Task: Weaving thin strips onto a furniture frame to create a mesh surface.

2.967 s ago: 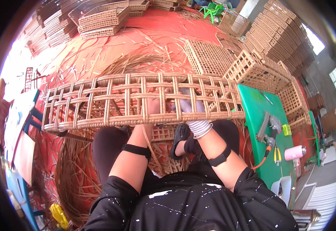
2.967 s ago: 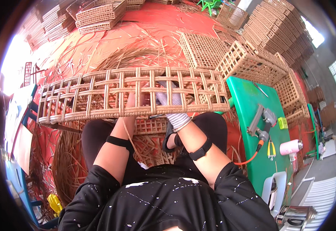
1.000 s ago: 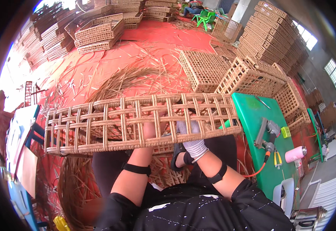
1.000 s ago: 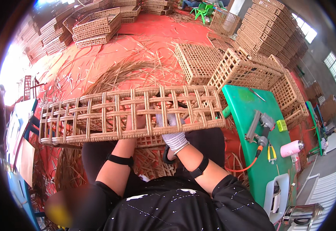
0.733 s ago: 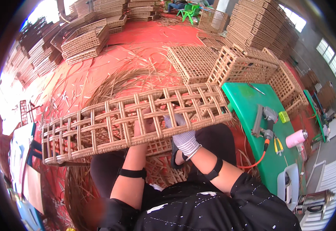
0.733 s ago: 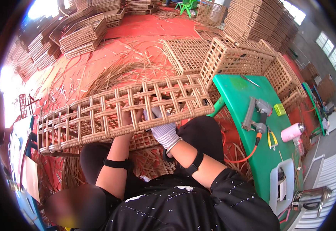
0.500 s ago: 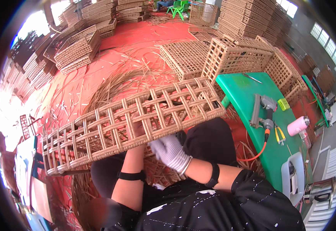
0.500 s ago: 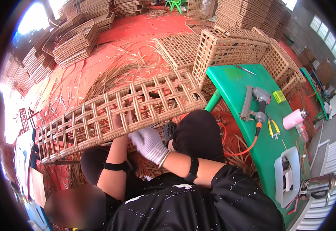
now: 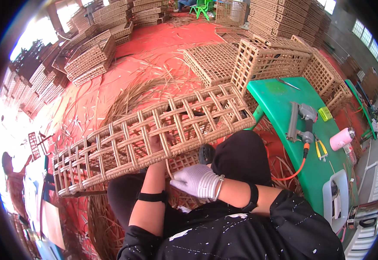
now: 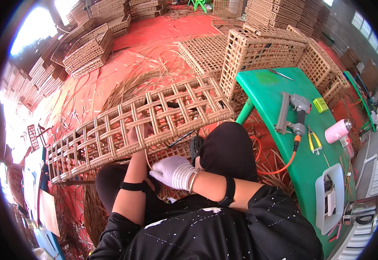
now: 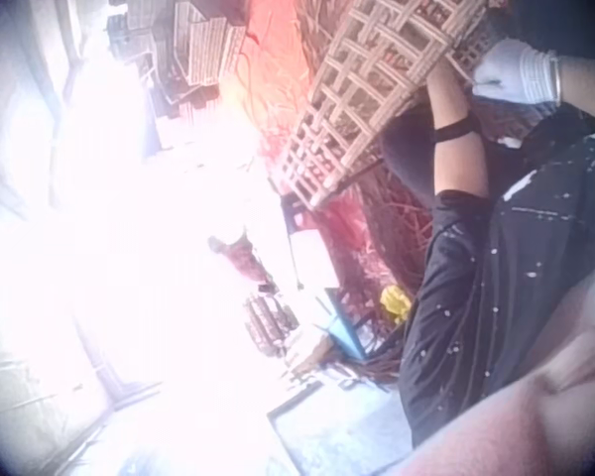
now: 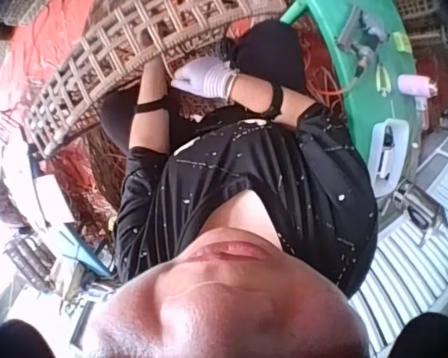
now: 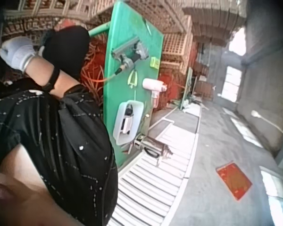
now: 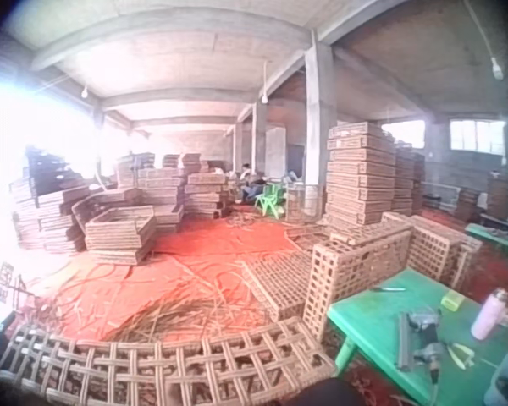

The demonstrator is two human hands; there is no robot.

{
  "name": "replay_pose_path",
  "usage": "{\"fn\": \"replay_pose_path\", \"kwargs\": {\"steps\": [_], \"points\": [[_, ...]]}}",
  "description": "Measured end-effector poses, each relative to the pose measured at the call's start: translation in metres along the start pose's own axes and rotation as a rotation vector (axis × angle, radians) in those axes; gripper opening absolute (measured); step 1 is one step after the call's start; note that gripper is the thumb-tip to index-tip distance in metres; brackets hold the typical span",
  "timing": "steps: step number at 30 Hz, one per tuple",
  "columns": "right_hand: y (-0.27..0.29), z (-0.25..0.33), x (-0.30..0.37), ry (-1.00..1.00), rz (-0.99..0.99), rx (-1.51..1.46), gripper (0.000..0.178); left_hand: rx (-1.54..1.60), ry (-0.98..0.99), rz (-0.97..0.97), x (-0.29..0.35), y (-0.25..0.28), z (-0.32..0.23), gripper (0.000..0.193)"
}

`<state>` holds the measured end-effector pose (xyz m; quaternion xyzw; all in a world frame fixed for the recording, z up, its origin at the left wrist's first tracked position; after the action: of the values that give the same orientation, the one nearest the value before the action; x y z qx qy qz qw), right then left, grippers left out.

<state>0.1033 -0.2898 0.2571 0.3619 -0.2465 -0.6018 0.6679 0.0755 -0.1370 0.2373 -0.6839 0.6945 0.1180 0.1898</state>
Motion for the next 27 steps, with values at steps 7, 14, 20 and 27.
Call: {"fn": "replay_pose_path", "kwargs": {"steps": [7,14,20,27], "points": [[-0.006,0.034,-0.010,0.104,0.024,-0.037,0.035,0.020,0.108,0.026,0.006,-0.001,0.002,0.020],[0.039,-0.038,-0.026,-0.318,-0.216,-0.250,0.029,-0.039,0.232,0.039,0.006,0.006,0.011,0.024],[0.071,-0.049,-0.064,0.037,-0.592,-0.602,0.035,0.109,0.227,0.096,0.001,0.003,0.016,0.025],[0.059,-0.090,-0.079,-0.160,-0.640,-0.730,0.037,0.147,0.293,0.202,0.000,-0.003,0.047,0.034]]}}
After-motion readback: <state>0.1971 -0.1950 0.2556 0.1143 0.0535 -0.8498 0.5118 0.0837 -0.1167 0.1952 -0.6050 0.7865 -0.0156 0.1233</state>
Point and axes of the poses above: each hand's wrist, its own x-axis away from the middle knuckle, its own y-axis out of the back of the hand, z = x × y, the point moved 10 cm from there along -x, towards the middle knuckle, and after that the axes turned 12 degrees about -z, right-handed, at the moved point
